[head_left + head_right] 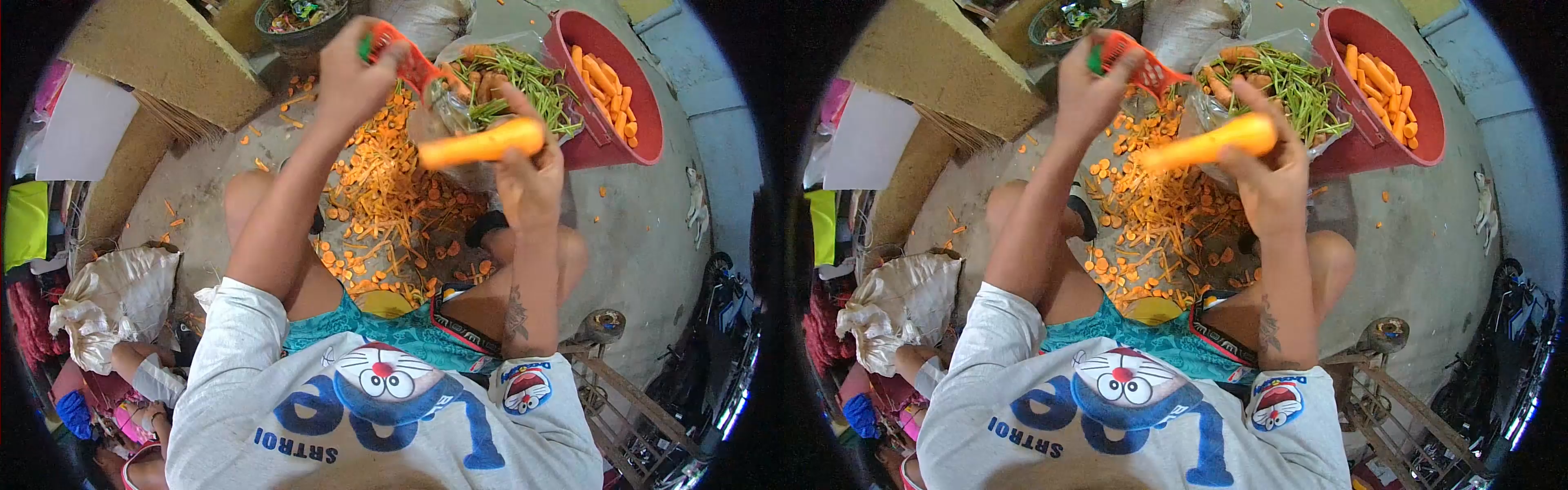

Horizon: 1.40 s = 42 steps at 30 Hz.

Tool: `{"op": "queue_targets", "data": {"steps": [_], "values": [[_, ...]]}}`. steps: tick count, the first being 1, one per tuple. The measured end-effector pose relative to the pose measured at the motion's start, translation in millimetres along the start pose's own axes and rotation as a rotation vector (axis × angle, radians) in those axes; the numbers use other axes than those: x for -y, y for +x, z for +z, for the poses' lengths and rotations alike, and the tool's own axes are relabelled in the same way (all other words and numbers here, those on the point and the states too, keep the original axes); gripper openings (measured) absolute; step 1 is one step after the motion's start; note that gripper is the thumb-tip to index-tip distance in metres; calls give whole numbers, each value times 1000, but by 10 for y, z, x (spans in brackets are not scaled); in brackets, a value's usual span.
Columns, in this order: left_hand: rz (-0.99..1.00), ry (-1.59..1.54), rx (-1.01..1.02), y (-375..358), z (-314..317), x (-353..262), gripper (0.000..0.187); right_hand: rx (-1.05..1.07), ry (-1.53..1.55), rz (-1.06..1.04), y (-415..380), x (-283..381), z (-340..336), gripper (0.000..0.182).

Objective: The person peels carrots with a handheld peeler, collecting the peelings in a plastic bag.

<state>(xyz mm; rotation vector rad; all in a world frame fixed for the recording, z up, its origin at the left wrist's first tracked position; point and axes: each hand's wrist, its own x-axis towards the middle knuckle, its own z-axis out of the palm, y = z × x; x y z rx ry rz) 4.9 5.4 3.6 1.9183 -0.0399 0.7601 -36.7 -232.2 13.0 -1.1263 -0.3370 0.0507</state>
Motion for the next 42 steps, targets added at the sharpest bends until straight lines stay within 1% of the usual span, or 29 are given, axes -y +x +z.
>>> {"op": "queue_targets", "data": {"steps": [1, 3, 4, 5, 6, 7, 8, 9, 11, 13, 16, 18, 20, 21, 22, 23, 24, 25, 26, 27, 29, 31, 32, 34, 35, 37, 38, 40, 42], "values": [[-2, -2, 0, -50, 34, -44, 23, 0, -2, 2, -9, 13, -34, 44], [34, 473, 389, -174, 66, -204, 24, -144, 252, 227, 3, 110, -109, 43], [39, 470, 386, -228, 73, -302, 24, -129, 152, 286, 14, 108, -179, 32], [34, 416, 453, -288, 73, -398, 26, -126, 149, 282, 5, 67, -188, 32], [28, 362, 520, -334, 75, -481, 28, -163, -147, 134, -17, 34, -149, 29], [28, 360, 520, -360, 86, -557, 28, -200, -440, -16, -42, 19, -125, 30], [64, 296, 545, -380, 97, -631, 29, -188, -529, -88, -61, 27, -119, 30], [97, 229, 569, -399, 100, -693, 31, -187, -533, -84, -68, 11, -122, 30], [71, 248, 602, -423, 91, -746, 32, -143, -685, -240, -69, -29, -126, 26], [147, 238, 600, -438, 80, -749, 36, -139, -679, -233, -65, -33, -100, 24], [119, 247, 658, -429, 45, -729, 39, -137, -647, -195, -68, -46, -95, 21], [122, 258, 649, -432, 52, -703, 37, -131, -625, -163, -62, -54, -144, 19], [127, 269, 643, -417, 82, -561, 36, -3, -591, -219, -64, -63, -223, 21], [78, 385, 700, -396, 131, -362, 30, -2, -592, -217, -82, -45, -222, 21], [30, 502, 746, -353, 129, -297, 28, 105, -562, -336, -70, -10, -212, 24], [30, 503, 719, -336, 127, -252, 28, 229, -530, -461, 14, 38, -222, 27], [-56, 494, 708, -327, 105, -260, 26, 244, -529, -466, 85, 74, -242, 27], [-129, 484, 726, -328, 82, -267, 25, 47, -415, -292, 94, 91, -266, 31], [-108, 481, 750, -311, 56, -265, 25, -159, -296, -126, 96, 113, -305, 36], [-101, 453, 706, -260, 16, -251, 25, -346, -169, 32, 163, 147, -361, 41], [-89, 419, 654, -178, -61, -183, 25, -325, 209, 43, 574, 269, -1055, 46], [-140, 552, 673, -189, -116, -52, 23, -260, 519, -46, 997, 575, -1540, 47], [-142, 550, 666, -203, -128, -48, 23, -253, 517, -44, 1076, 699, -1647, 47], [-125, 523, 641, -183, -154, -47, 24, -467, 783, -20, 1219, 874, -1667, 34], [-126, 523, 632, -169, -161, -45, 24, -458, 782, -18, 1280, 829, -1651, 34], [-117, 569, 628, -168, -164, -43, 28, -136, 402, 83, 1353, 585, -1515, 26], [-123, 573, 625, -174, -168, -30, 28, 73, 392, 169, 1418, 404, -1437, 20], [-91, 557, 608, -166, -176, -2, 26, 113, -450, 100, 1520, -15, -1208, 17], [-99, 560, 607, -136, -191, 25, 26, 111, -995, 55, 1534, -290, -751, 17]]}}
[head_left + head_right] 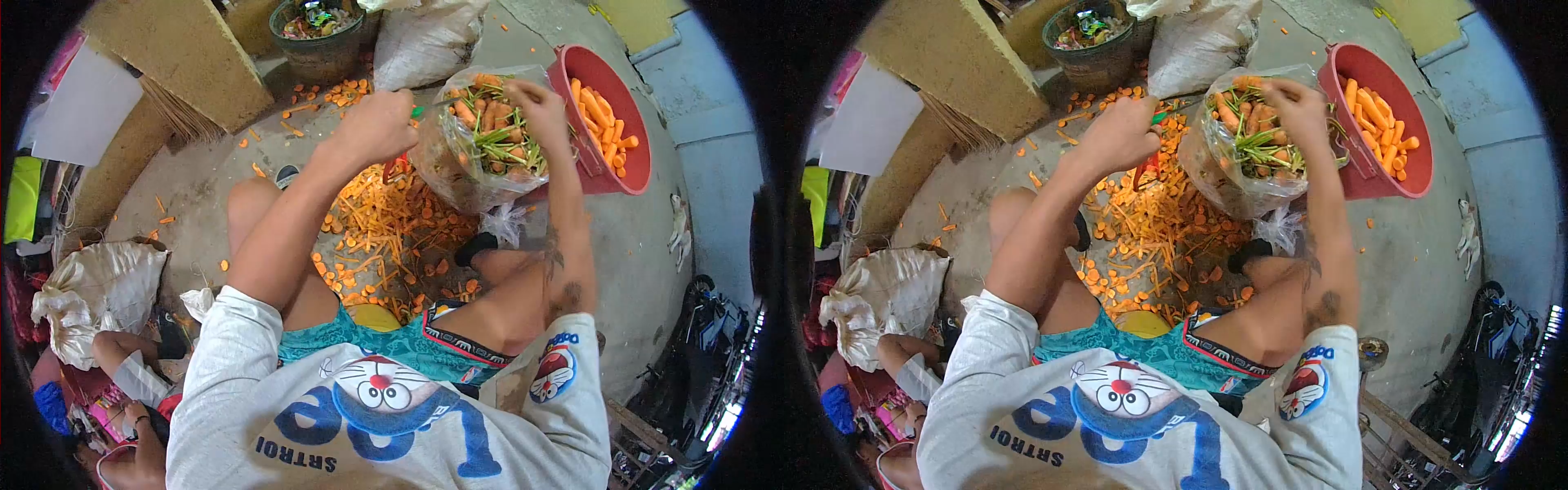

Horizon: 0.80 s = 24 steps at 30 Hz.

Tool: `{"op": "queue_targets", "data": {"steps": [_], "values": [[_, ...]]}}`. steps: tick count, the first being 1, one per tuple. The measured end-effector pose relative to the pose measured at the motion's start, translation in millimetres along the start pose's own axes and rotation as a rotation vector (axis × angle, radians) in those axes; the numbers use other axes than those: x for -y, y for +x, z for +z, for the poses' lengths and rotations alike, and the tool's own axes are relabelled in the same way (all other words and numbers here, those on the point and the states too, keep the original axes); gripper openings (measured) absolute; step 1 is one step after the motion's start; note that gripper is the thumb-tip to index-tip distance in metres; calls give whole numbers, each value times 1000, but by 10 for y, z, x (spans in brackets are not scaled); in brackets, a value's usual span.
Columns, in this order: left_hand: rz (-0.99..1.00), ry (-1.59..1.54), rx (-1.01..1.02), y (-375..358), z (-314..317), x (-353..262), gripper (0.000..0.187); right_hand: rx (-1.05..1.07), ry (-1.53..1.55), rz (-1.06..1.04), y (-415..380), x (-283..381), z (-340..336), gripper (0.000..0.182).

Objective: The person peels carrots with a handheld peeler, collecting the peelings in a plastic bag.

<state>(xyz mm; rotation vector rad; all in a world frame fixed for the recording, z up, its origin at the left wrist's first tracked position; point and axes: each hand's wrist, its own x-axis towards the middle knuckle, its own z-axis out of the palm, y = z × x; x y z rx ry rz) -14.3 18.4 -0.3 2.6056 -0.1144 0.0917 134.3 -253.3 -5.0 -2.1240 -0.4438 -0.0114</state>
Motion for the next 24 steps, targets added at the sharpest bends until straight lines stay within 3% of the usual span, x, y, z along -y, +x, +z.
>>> {"op": "queue_targets", "data": {"steps": [1, 3, 4, 6, 9, 15, 19, 22, 23, 24], "values": [[-4, -5, 0, 10, -20, 14, 26, 0, 4, -3, 74, -84, 93, 17], [-31, -18, 13, 5, -77, 32, 26, 265, -613, -291, 169, -208, 324, 23], [-54, -34, 29, 3, -104, 41, 26, 266, -612, -293, 202, -249, 361, 23], [-37, -32, 8, 3, -135, 79, 26, 580, -961, -82, 257, -278, 378, 29], [-18, -24, -9, 15, -144, 115, 26, 535, -1091, -107, 180, -328, 341, 20], [-20, -20, -37, 1, -129, 135, 25, 518, -1166, -150, 71, -381, 325, 20], [-19, -100, -85, -20, -253, 100, 24, 497, -1122, 55, -123, 163, 178, 27], [-4, -96, -153, 35, -213, 101, 25, 182, -365, -97, -409, 352, 13, 42], [-3, -95, -154, 42, -192, 78, 25, 181, -365, -99, -486, 347, 11, 42], [-5, -113, -139, 30, -174, 21, 27, 77, -107, -102, -572, 392, 60, 40]]}}
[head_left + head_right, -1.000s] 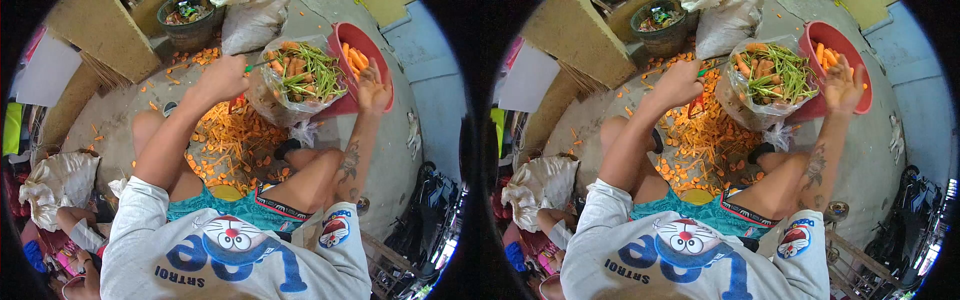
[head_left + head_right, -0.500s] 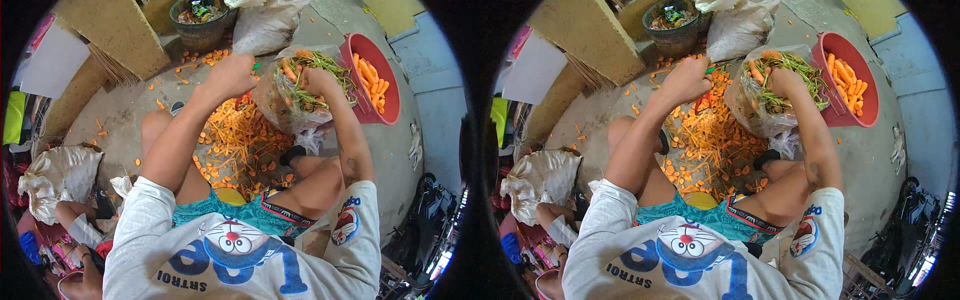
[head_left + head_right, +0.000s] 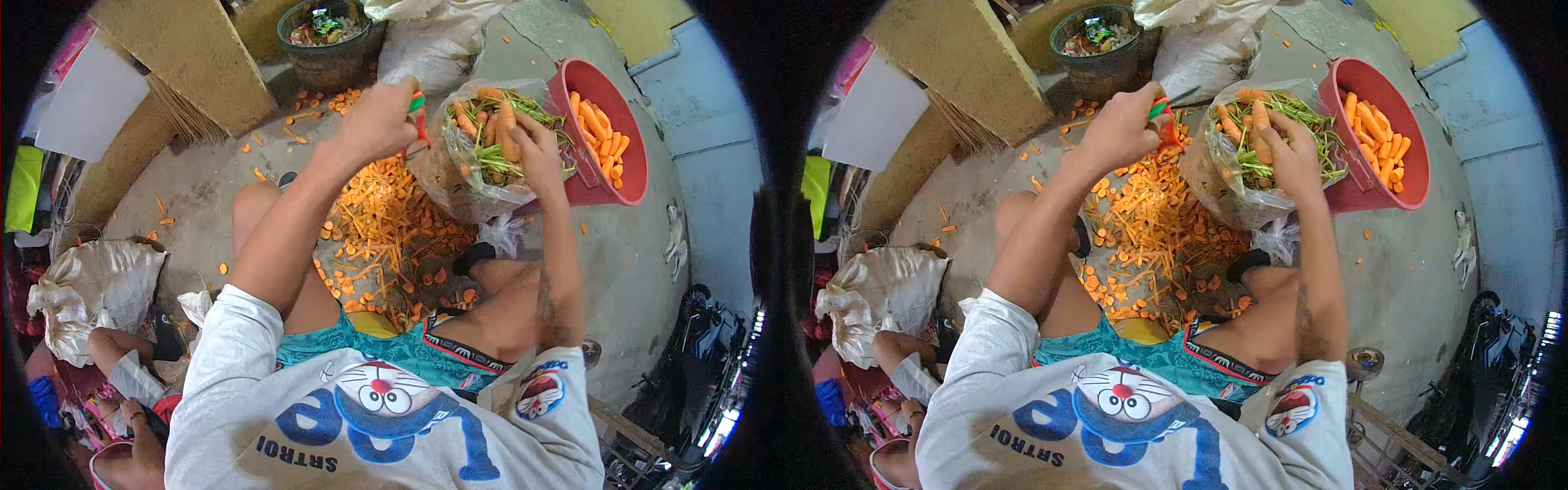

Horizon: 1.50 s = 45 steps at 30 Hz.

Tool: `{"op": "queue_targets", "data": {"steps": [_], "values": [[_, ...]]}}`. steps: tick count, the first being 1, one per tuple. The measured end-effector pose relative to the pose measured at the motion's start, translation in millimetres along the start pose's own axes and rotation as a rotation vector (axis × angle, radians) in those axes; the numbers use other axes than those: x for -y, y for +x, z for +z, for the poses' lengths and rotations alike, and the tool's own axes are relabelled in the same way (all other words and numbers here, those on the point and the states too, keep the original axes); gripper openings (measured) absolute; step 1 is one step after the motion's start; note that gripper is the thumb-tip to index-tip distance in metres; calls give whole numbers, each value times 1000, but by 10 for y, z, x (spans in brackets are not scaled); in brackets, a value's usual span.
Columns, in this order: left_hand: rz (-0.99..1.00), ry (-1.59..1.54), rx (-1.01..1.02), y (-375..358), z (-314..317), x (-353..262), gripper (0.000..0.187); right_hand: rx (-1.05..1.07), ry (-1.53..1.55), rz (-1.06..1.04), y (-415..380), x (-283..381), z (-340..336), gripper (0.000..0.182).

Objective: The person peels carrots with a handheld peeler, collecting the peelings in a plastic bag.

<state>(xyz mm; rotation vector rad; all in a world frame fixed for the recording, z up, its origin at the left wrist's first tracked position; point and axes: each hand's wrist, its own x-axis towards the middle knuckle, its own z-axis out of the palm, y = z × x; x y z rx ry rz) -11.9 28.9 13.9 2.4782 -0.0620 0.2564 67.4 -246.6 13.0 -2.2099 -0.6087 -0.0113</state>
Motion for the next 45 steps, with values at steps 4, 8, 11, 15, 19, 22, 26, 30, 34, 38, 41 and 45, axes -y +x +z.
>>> {"op": "queue_targets", "data": {"steps": [4, 8, 11, 15, 19, 22, 26, 30, 34, 38, 41, 45], "values": [[103, -52, 31, -79, 170, -194, 36, -173, 385, 147, -437, 328, 272, 33], [175, -60, 113, -136, 291, -364, 43, -307, 374, 41, -626, 314, 540, 23], [137, -68, 158, -176, 308, -486, 41, -337, 436, 83, -666, 344, 548, 20], [201, -141, 136, -116, 422, -429, 36, -313, 496, -29, -715, 245, 487, 16], [88, -69, 256, 63, 638, -74, 30, -318, 751, 24, -631, 370, 390, 22], [264, -293, 49, 89, 568, 5, 29, -307, 1036, 285, -663, 205, 346, 33], [88, -841, -1, 131, 289, -52, 31, -222, 1227, 361, -711, 272, 406, 37], [32, -931, 41, 35, 355, -246, 26, -163, 1360, 365, -688, 268, 553, 33], [319, -957, -92, 21, 499, -343, 25, -148, 1383, 356, -744, 432, 542, 34], [68, -876, -232, 298, 338, 48, 21, -10, 1387, 255, -750, 318, 542, 37], [-17, -985, -267, 295, 460, 51, 22, 288, 1708, 147, -767, -39, 504, 38], [376, -998, -146, 29, 682, -484, 24, -123, 1443, 452, -765, 442, 476, 39]]}}
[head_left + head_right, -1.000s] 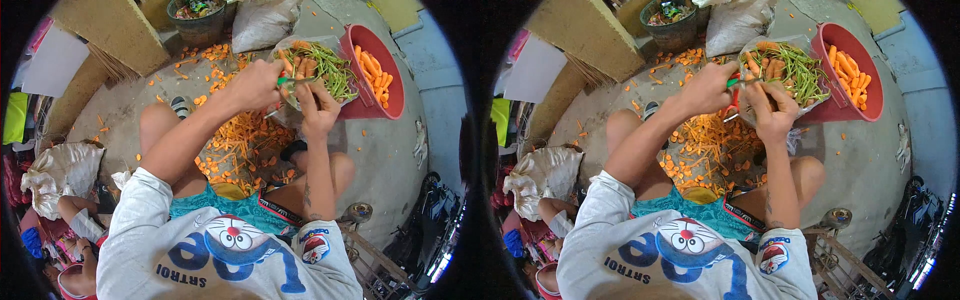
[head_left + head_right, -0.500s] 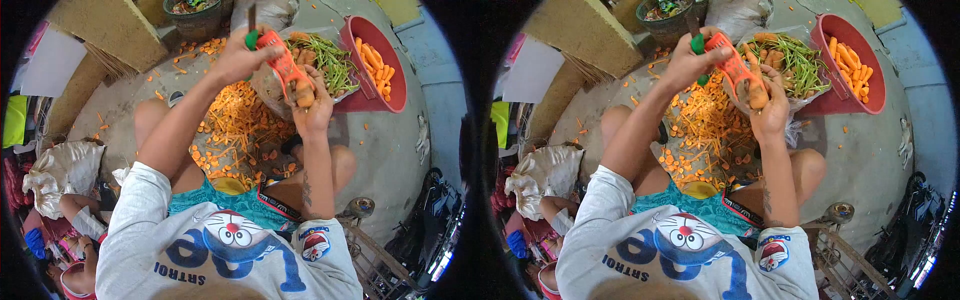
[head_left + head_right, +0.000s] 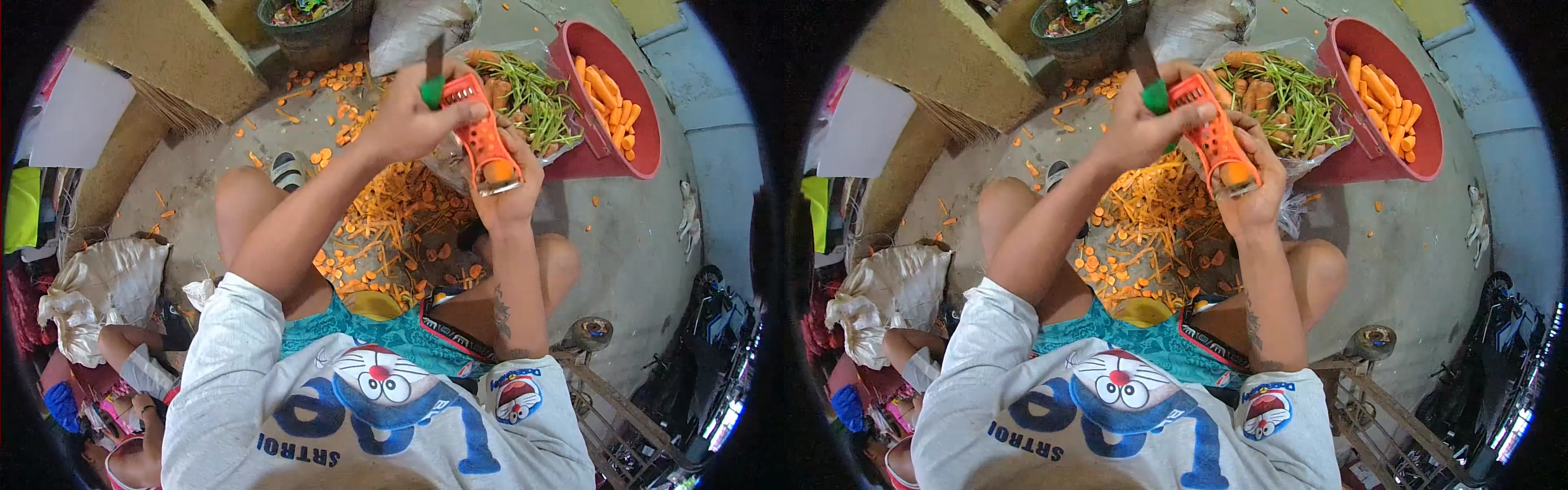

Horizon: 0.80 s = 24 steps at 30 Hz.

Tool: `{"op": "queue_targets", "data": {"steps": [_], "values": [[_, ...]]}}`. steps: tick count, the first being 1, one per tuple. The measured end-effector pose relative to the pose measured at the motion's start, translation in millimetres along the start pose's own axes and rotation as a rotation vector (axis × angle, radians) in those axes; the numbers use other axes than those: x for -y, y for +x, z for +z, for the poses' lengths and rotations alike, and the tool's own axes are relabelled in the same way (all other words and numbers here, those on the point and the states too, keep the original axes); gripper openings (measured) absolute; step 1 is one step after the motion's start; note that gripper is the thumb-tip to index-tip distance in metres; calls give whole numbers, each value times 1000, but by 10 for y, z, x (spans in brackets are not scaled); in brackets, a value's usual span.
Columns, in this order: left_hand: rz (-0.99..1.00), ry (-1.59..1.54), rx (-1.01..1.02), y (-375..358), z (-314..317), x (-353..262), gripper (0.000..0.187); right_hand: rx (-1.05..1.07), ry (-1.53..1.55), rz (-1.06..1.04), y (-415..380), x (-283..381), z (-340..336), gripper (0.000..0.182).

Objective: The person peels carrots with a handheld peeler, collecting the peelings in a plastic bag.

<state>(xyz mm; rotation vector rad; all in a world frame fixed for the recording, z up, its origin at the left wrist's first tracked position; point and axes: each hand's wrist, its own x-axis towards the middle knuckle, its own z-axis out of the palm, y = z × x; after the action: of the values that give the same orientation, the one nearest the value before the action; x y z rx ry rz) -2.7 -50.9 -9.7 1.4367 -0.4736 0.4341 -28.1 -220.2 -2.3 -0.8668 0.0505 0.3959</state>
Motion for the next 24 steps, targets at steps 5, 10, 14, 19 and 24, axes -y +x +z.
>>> {"op": "queue_targets", "data": {"steps": [5, 10, 14, 19, 24], "values": [[-176, 115, -179, 191, -549, 137, 22, 142, 21, -25, 48, -22, -156, 40], [75, 88, -37, -12, -64, 3, 21, 92, 12, -35, 17, -27, -64, 40], [-200, 165, -191, 108, -388, 33, 19, 73, -37, -63, -32, -30, -57, 38], [-152, 54, -234, 55, -293, 44, 24, 14, 27, 6, 0, 21, -120, 36], [-91, 161, -272, 110, -456, -98, 23, 63, -73, 5, -14, 46, -167, 38]]}}
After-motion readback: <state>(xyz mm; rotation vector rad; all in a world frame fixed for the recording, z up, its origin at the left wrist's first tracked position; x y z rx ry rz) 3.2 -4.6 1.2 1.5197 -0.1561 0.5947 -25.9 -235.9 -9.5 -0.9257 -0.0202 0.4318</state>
